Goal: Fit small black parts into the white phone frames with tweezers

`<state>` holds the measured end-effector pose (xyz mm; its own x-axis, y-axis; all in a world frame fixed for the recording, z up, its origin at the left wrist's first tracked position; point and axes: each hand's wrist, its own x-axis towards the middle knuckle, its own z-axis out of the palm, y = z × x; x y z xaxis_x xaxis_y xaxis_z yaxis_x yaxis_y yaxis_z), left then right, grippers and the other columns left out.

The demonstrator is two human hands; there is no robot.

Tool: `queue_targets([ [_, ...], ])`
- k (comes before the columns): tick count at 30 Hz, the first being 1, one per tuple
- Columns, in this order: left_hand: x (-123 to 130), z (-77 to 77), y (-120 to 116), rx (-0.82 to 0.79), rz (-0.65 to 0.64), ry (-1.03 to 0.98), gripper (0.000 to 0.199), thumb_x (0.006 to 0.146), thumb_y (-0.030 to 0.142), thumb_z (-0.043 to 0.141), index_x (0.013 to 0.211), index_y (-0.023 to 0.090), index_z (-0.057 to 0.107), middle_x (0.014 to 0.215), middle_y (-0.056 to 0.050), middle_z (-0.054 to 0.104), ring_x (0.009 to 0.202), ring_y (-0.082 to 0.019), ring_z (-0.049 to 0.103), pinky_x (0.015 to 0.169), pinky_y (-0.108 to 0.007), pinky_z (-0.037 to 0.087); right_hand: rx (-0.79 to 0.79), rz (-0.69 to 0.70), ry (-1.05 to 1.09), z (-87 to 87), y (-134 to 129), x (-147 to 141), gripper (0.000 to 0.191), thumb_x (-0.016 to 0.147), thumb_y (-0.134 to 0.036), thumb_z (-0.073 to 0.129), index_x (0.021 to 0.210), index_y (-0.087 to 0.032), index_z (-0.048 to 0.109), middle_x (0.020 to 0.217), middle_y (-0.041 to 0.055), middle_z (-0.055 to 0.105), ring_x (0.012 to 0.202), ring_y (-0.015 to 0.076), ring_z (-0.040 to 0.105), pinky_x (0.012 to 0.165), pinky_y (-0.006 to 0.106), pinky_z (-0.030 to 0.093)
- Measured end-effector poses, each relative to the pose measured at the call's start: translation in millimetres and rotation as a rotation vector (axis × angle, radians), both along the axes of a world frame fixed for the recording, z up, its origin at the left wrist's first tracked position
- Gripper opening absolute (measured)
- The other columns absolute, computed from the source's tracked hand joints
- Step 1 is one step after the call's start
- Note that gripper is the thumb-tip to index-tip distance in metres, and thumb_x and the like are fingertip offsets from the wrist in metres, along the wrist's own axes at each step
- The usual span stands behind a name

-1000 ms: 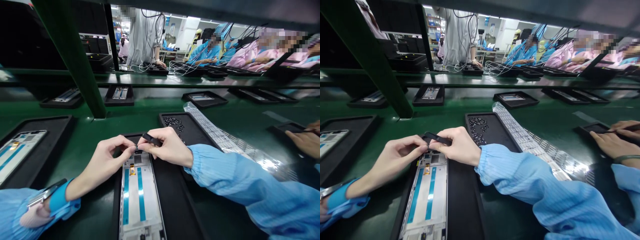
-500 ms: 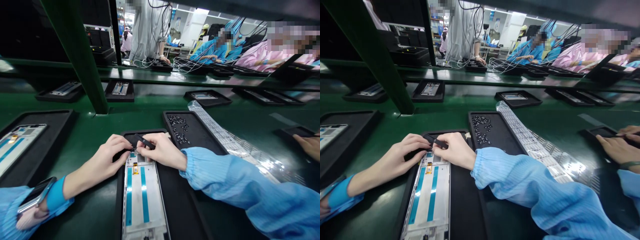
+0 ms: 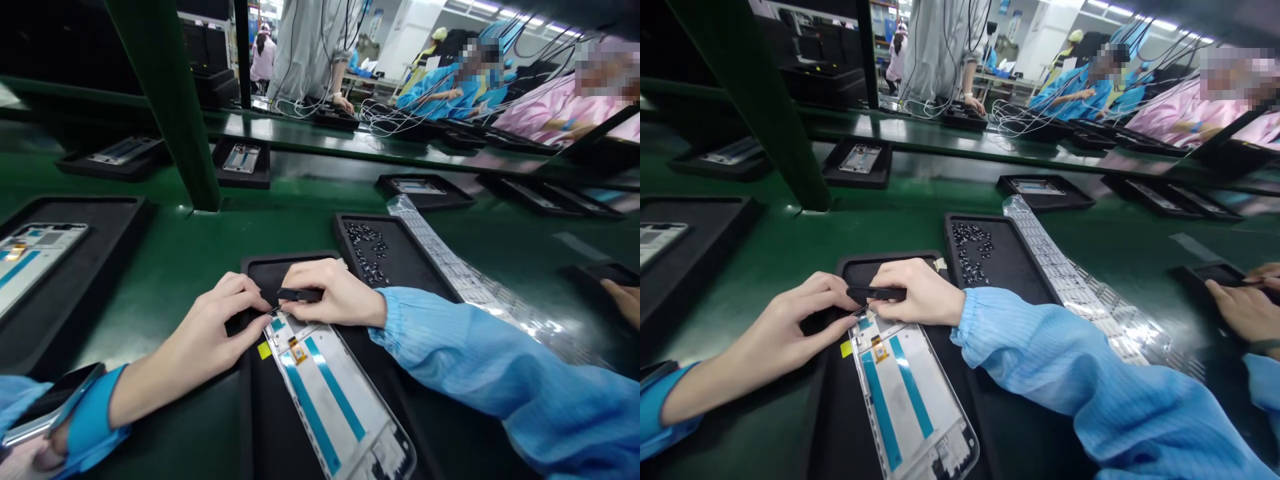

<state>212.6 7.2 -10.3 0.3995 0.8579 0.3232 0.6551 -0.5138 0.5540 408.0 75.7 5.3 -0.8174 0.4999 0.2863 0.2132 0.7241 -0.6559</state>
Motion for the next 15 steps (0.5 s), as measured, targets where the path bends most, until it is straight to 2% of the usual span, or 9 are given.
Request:
queue_targets([
  [7, 0.6, 1.3, 0.3, -0.01, 0.01, -0.023, 0.015, 0.084, 0.025, 0.05, 0.084, 0.019, 0.065, 0.086, -0.004, 0.062, 0.083, -0.016, 0.056, 0.071, -0.026, 0.047, 0.027, 0.07, 0.018, -4.4, 3.5, 0.3, 0.009, 0.076, -0.012, 0.057, 0.079, -0.009, 0.065, 0.077, 0.0051, 0.063, 0.068, 0.0109, 0.057, 0.065, 0.02, 0.045],
  [15, 0.6, 1.4, 1.3, 0.024, 0.0, -0.036, 0.014, 0.084, 0.022, 0.052, 0.084, 0.017, 0.065, 0.085, -0.004, 0.062, 0.081, -0.015, 0.057, 0.069, -0.025, 0.047, 0.053, 0.083, -0.013, -2.6, 4.0, 0.6, 0.011, 0.076, -0.011, 0.056, 0.081, -0.011, 0.065, 0.078, 0.004, 0.063, 0.068, 0.0102, 0.056, 0.065, 0.019, 0.045],
])
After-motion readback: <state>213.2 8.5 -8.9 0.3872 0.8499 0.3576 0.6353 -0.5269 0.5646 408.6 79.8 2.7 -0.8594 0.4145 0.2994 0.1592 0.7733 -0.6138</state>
